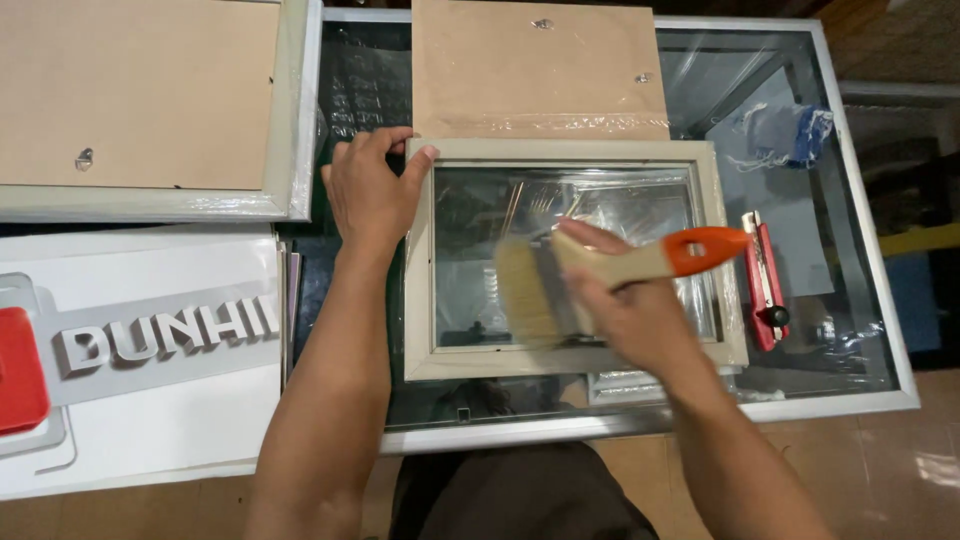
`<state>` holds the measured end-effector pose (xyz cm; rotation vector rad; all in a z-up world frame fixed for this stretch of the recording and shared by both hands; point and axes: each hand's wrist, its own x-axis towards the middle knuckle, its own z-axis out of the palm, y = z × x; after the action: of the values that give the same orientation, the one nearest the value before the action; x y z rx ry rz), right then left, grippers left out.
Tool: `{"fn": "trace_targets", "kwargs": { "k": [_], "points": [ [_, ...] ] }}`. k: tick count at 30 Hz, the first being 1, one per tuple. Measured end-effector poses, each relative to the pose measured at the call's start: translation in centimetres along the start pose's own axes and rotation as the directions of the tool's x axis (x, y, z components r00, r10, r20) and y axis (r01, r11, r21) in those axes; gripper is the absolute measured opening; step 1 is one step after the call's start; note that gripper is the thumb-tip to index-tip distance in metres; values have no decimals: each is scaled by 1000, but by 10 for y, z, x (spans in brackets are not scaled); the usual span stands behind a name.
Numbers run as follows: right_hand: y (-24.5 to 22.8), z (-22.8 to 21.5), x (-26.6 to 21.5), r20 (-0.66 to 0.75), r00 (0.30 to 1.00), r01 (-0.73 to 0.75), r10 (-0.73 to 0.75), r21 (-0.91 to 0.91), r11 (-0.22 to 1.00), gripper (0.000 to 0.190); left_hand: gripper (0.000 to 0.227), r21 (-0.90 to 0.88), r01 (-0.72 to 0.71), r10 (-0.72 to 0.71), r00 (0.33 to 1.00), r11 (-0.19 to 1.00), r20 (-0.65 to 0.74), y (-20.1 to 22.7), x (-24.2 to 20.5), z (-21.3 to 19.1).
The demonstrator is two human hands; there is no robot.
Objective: The person flips a framed picture face-down on a glass work table, opens the frame's backing, brushes dust off the glass with a wide brush, wipes the glass with a cloth, and brushes the frame and glass again.
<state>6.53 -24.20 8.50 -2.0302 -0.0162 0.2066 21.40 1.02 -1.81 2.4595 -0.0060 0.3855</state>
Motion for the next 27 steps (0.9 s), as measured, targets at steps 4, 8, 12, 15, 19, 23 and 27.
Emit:
{"fn": "trace_targets", "kwargs": {
  "k": [4,8,12,15,19,23,27],
  "points": [
    [-6,-79,-25,-272,869,-447,412,-76,891,49,34,-16,-4,4,1000,1000,8,1,1,0],
    [-3,-110,-34,-481,669,-719,566,-225,658,39,35,-23,-20,19,1000,1000,-19,0,0,2],
    [7,-84,-14,-254,967,-119,-34,-561,819,32,27,-38,-11,11,1000,999,-13,-2,0,3],
    [-10,-31,33,16,935,335,-355,-376,864,24,23,-45,-5,4,1000,999,-24,-5,-1,3],
    [-8,16,92,94,720,688,-687,-223,691,20,21,-47,1,-2,1000,999,-20,-12,0,7],
    [-12,22,86,155,716,695,-681,-255,673,21,21,-33,-2,1,1000,999,-21,-12,-1,7],
    [-49,14,26,383,766,618,-516,-218,755,19,20,-26,11,-12,999,1000,-34,-9,0,9]
  ]
}}
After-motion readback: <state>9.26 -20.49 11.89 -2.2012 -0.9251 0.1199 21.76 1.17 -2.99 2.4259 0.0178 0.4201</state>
